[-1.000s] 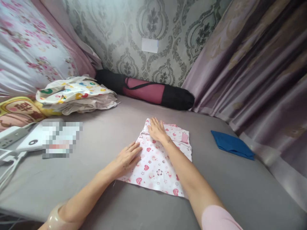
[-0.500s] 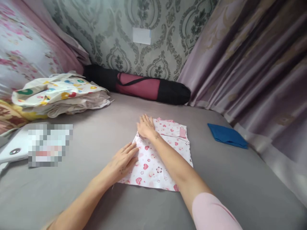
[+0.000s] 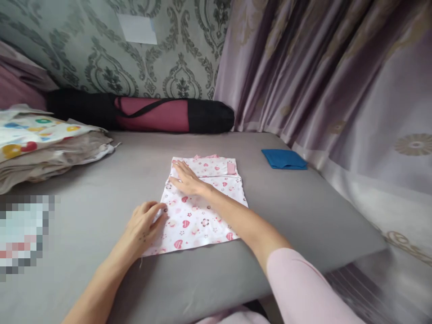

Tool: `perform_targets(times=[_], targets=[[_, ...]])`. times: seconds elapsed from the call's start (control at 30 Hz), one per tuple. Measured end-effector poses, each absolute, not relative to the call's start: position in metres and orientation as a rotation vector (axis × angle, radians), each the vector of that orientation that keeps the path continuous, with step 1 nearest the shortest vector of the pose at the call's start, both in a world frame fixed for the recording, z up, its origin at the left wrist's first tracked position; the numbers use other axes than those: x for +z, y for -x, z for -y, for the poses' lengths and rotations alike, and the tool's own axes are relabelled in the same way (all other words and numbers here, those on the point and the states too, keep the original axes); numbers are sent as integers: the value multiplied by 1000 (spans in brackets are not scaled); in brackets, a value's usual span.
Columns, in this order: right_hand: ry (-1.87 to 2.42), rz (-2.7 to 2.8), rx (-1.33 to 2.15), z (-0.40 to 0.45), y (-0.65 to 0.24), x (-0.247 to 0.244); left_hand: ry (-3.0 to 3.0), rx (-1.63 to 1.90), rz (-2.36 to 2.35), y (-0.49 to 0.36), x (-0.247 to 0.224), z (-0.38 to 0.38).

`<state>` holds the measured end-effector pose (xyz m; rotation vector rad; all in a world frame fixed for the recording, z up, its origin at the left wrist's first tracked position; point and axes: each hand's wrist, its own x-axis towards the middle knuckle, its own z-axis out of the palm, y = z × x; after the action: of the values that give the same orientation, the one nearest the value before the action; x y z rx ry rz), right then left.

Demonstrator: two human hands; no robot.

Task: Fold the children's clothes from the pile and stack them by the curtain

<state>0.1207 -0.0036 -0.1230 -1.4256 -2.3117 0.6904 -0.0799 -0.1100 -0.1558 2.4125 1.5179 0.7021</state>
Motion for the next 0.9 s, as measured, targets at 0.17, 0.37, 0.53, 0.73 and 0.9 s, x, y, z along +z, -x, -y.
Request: perform_targets(times=[0.17, 0.37, 0.53, 0.73, 0.9], targets=[[1561, 2472, 631, 67, -206, -125, -2345, 577, -1554, 79, -147, 114], [1735, 2484, 505, 119, -283, -133, -2140, 438, -1704, 74, -132, 114], [1689, 2489, 514, 163, -294, -122, -2087, 437, -1692, 71, -113, 121], [1513, 2484, 416, 216, -299, -117, -2064, 379, -1636, 76, -103, 136], [1483, 2407, 423, 240, -309, -120, -2000, 400, -1488, 94, -109, 146]])
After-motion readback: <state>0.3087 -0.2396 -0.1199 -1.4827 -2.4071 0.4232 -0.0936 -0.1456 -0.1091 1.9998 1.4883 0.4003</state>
